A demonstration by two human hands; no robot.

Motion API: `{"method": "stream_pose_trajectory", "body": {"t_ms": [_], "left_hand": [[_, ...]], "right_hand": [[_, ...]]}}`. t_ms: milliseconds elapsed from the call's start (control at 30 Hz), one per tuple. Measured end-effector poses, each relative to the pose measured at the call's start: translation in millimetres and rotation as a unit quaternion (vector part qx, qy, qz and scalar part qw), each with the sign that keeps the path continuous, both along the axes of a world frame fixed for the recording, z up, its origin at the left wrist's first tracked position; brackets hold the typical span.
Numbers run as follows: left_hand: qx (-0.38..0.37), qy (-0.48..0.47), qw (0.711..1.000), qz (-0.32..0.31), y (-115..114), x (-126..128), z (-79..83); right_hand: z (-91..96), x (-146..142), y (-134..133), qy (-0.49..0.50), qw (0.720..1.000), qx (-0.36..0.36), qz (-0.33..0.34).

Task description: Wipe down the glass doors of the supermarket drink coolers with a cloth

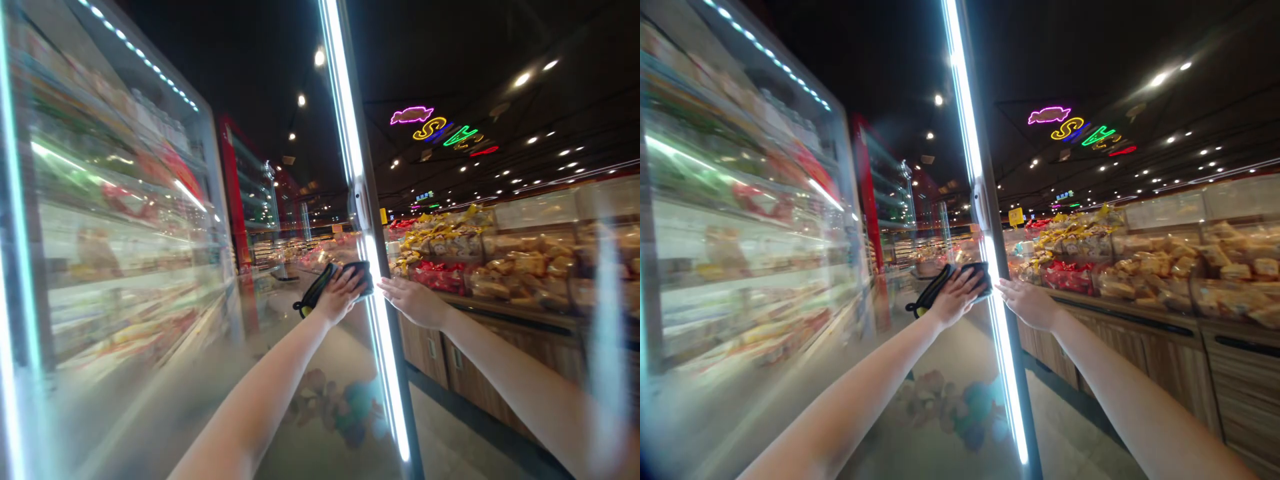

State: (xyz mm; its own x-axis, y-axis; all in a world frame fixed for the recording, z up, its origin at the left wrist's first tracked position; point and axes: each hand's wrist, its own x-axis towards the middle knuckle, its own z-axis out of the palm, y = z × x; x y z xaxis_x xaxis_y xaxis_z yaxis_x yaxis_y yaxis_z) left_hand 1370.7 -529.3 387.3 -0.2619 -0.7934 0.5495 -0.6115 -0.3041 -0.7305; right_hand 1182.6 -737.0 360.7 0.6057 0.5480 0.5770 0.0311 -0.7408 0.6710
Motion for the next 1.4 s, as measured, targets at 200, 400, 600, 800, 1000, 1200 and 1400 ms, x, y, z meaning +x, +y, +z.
{"method": "stream_pose_trajectory", "body": {"t_ms": [200, 400, 600, 800, 1000, 1200, 1400], "left_hand": [[-0.037, 0.027, 0.999, 0.014, -6.8, 2.2, 14.3], [-0.017, 0.016, 1.000, -0.005, -10.9, -7.6, -31.6], [0.059, 0.010, 0.998, -0.033, 17.4, -3.6, -44.7], [-0.119, 0.068, 0.991, 0.002, 7.8, 1.2, -12.6], [0.028, -0.005, 0.998, -0.062, 39.3, 3.0, -96.5], [-0.181, 0.079, 0.979, 0.047, 71.5, 14.7, -35.4], [0.046, 0.009, 0.999, 0.002, 100.2, 19.1, -92.0]], "right_hand": [[3.2, -11.1, 1.3, -0.016, 0.999, -0.028, 0.009], [-1.7, -17.9, 7.0, -0.051, 0.999, -0.005, 0.001], [-4.8, -25.8, 13.1, -0.032, 0.999, 0.001, -0.005], [7.9, -23.9, 22.8, -0.053, 0.998, 0.038, -0.011], [-3.0, -14.0, 39.5, -0.041, 0.999, 0.024, 0.010], [-2.5, 2.7, 55.9, -0.071, 0.996, 0.037, 0.031], [-11.2, 20.5, 81.2, -0.062, 0.996, 0.031, 0.050]]}}
